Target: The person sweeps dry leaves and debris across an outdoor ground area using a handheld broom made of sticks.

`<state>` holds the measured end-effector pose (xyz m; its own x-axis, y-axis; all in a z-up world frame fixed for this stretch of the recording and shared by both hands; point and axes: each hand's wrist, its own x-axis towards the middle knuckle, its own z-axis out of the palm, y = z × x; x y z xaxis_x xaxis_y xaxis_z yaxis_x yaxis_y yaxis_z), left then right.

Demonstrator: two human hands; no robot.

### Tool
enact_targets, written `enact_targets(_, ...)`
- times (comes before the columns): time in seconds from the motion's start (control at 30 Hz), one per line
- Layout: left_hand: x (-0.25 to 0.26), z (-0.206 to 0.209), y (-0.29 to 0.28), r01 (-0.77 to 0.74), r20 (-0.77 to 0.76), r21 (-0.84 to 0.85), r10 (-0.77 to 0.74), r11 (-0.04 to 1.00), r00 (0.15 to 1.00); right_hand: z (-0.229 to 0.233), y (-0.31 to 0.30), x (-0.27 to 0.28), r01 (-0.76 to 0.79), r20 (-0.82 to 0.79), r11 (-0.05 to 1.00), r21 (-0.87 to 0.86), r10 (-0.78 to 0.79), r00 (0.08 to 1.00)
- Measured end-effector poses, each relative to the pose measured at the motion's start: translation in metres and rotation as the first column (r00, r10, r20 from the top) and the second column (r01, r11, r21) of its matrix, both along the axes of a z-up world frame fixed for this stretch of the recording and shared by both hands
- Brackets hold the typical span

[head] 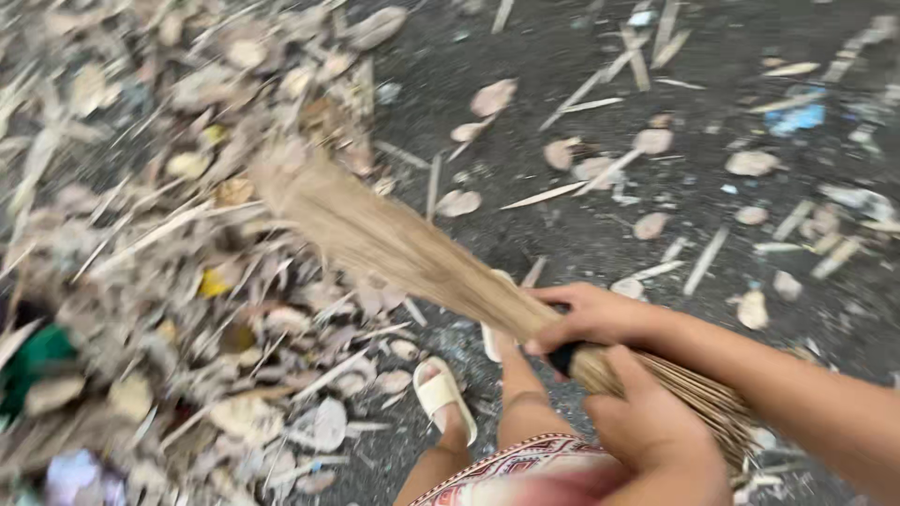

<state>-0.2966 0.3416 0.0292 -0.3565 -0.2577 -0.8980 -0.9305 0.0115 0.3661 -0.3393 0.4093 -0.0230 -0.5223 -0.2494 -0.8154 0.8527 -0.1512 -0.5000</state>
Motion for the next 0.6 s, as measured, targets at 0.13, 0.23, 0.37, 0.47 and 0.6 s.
enact_targets(0.13, 0.074, 0.024, 0.05, 0.293, 0.119, 0.196, -0.319, 0.936, 0.94, 0.041, 0.077, 0.078, 0.373, 0.104, 0.884, 0.284, -0.415, 0.904)
enact_targets(0.23, 0.074, 0.022, 0.072, 0.436, 0.168, 0.313, -0.501, 0.844, 0.849, 0.043, 0.118, 0.11, 0.447, 0.201, 0.736, 0.508, -0.606, 0.769)
enact_targets(0.37, 0.0, -0.017, 0.075, 0.455, 0.229, 0.25, -0.509, 0.855, 0.83, -0.039, 0.138, 0.071, 0.348, 0.207, 0.741, 0.574, -0.543, 0.814)
enact_targets(0.47, -0.057, -0.033, 0.041, 0.252, 0.235, 0.099, -0.269, 0.963, 0.934, -0.125, 0.1, -0.025, -0.151, 0.247, 0.804, 0.575, 0.006, 0.969)
enact_targets(0.6, -0.116, -0.027, -0.002, -0.178, 0.043, -0.055, 0.181, 0.982, 0.983, -0.149, 0.009, -0.131, -0.26, 0.019, 0.933, 0.247, 0.264, 0.964)
